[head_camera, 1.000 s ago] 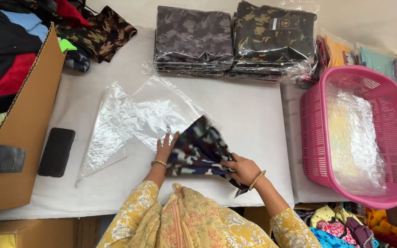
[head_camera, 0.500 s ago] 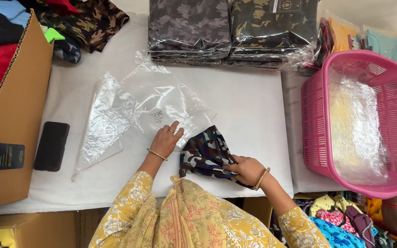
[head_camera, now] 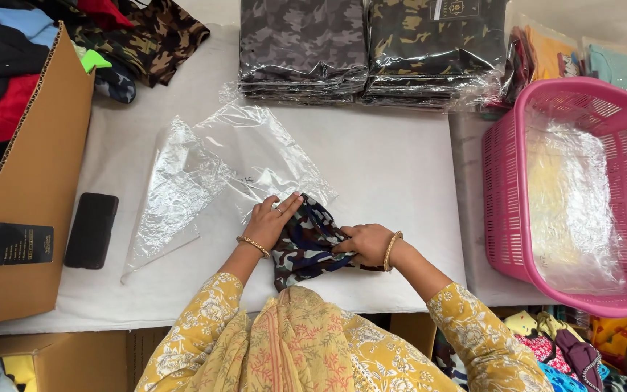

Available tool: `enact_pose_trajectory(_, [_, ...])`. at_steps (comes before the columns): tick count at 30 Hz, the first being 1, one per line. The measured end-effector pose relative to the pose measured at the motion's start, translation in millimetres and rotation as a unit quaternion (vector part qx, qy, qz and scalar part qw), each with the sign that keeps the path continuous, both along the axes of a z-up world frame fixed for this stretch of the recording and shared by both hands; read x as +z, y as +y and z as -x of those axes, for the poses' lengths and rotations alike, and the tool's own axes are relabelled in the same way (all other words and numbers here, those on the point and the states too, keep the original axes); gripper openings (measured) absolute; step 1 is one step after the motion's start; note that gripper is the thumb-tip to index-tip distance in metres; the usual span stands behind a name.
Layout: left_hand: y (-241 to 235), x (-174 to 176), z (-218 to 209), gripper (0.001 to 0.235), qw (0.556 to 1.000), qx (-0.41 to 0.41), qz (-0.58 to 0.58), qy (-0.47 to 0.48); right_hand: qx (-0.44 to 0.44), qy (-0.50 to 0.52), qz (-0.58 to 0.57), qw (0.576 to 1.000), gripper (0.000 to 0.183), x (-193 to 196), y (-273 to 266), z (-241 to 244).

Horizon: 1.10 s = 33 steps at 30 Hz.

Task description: The person folds camouflage-patterned shorts on a white table, places them into clear plastic bags, and stacks the packaged items. The person repeats this process with different camouflage patterns, smoothing and aligning the garments before bagging them.

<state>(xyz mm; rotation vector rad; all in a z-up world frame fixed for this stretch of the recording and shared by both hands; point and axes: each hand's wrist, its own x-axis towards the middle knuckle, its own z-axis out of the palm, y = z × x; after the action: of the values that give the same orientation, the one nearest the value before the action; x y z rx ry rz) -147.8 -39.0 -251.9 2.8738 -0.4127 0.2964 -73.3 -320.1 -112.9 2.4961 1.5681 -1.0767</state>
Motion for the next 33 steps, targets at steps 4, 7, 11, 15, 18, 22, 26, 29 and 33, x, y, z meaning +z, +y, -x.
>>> enact_pose_trajectory(4, [5, 20, 8, 0.088, 0.998, 0.0, 0.007, 0.064, -0.214, 0.152, -0.129, 0.956, 0.05, -42, -14, -23])
enact_pose_trajectory(7, [6, 49, 7, 0.088, 0.996, 0.006, -0.003, 0.088, -0.622, 0.391, -0.166, 0.658, 0.04, -68, -11, -1])
enact_pose_trajectory(11, [-23, 64, -2, 0.086, 0.998, -0.014, 0.013, 0.062, -0.579, 0.336, -0.122, 0.733, 0.038, -108, 10, 24])
enact_pose_trajectory(15, [-40, 97, -15, 0.079, 0.996, -0.076, 0.034, 0.044, -0.519, 0.488, -0.234, 0.662, 0.04, -113, 25, 29])
enact_pose_trajectory(18, [-34, 132, -20, 0.082, 0.995, -0.07, 0.062, -0.022, -0.551, 0.538, -0.381, 0.512, 0.047, -70, 37, 36])
enact_pose_trajectory(22, [-48, 165, -9, 0.091, 0.976, -0.058, 0.168, -0.13, -0.578, 0.478, -0.6, 0.278, 0.053, 16, 45, 56])
enact_pose_trajectory(26, [-88, 102, -2, 0.098, 0.919, -0.069, 0.363, -0.134, -0.47, 0.334, -0.718, 0.39, 0.046, 33, 42, 52])
enact_pose_trajectory(29, [-118, -17, 18, 0.081, 0.648, 0.036, 0.731, 0.208, -0.527, 0.137, -0.615, 0.57, 0.036, 0, 44, 32])
enact_pose_trajectory(33, [-83, -66, 65, 0.057, 0.826, 0.04, 0.422, 0.371, -0.569, 0.132, -0.227, 0.779, 0.045, -83, 34, 23])
